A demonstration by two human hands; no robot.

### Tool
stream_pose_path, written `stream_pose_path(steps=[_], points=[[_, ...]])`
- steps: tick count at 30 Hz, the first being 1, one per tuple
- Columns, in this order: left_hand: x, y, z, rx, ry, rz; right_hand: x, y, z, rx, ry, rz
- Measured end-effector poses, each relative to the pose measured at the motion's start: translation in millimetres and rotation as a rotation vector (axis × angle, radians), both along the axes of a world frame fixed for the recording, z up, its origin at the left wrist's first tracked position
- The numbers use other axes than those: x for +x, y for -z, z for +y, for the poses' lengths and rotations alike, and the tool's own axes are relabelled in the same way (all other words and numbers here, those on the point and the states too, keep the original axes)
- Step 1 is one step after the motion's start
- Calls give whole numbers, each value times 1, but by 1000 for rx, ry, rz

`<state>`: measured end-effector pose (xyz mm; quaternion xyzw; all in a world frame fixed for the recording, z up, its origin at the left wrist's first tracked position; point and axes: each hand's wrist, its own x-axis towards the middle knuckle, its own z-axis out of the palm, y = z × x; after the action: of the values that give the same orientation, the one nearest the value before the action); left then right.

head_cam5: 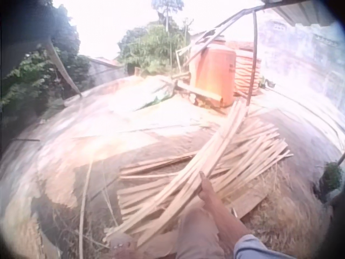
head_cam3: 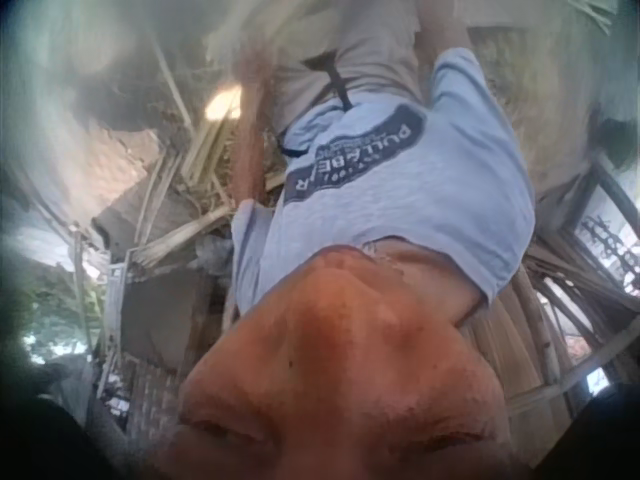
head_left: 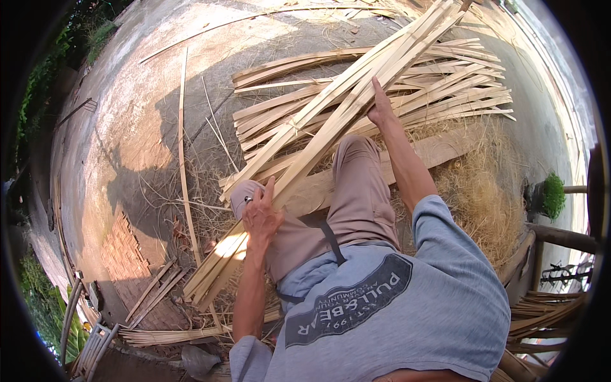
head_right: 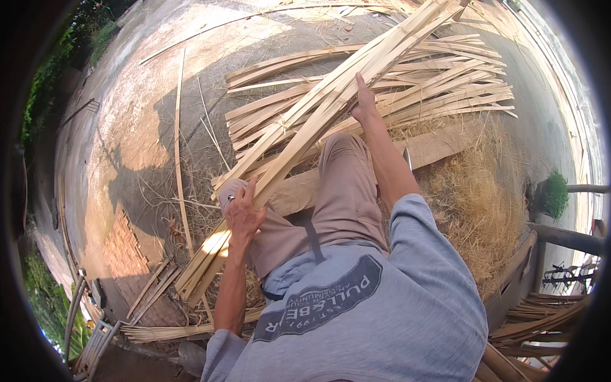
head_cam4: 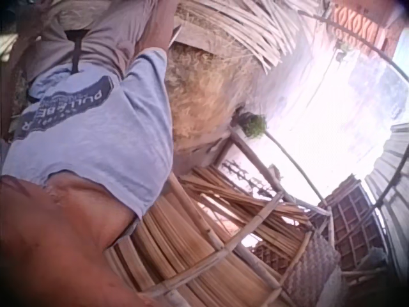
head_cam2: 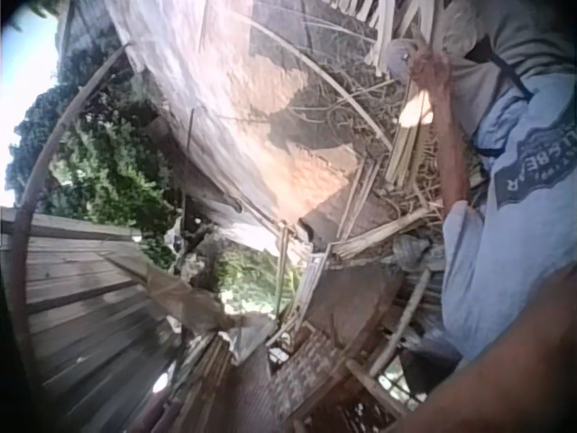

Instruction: The person sits on the ground and uses a knife to split long bamboo strips into thinner slats. They repeatedly cut the strips, gather the finished slats, and bundle them together using a thin strip of bamboo.

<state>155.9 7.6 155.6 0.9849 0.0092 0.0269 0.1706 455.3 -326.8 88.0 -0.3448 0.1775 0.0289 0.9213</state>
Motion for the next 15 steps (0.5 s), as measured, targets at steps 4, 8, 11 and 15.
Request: stream_pose_path(steps=[4, 8, 11, 15], points=[[15, 46, -33, 154, -24, 52, -41, 2, 27, -742, 276, 91], [31, 39, -40, 184, -7, 159, -98, -1, 48, -1346, 98, -330], [35, 41, -30, 113, 42, 242, -134, -3, 100, -1470, -189, -660], [24, 22, -4, -272, -13, 183, -175, 14, 150, -1710, -533, -942]])
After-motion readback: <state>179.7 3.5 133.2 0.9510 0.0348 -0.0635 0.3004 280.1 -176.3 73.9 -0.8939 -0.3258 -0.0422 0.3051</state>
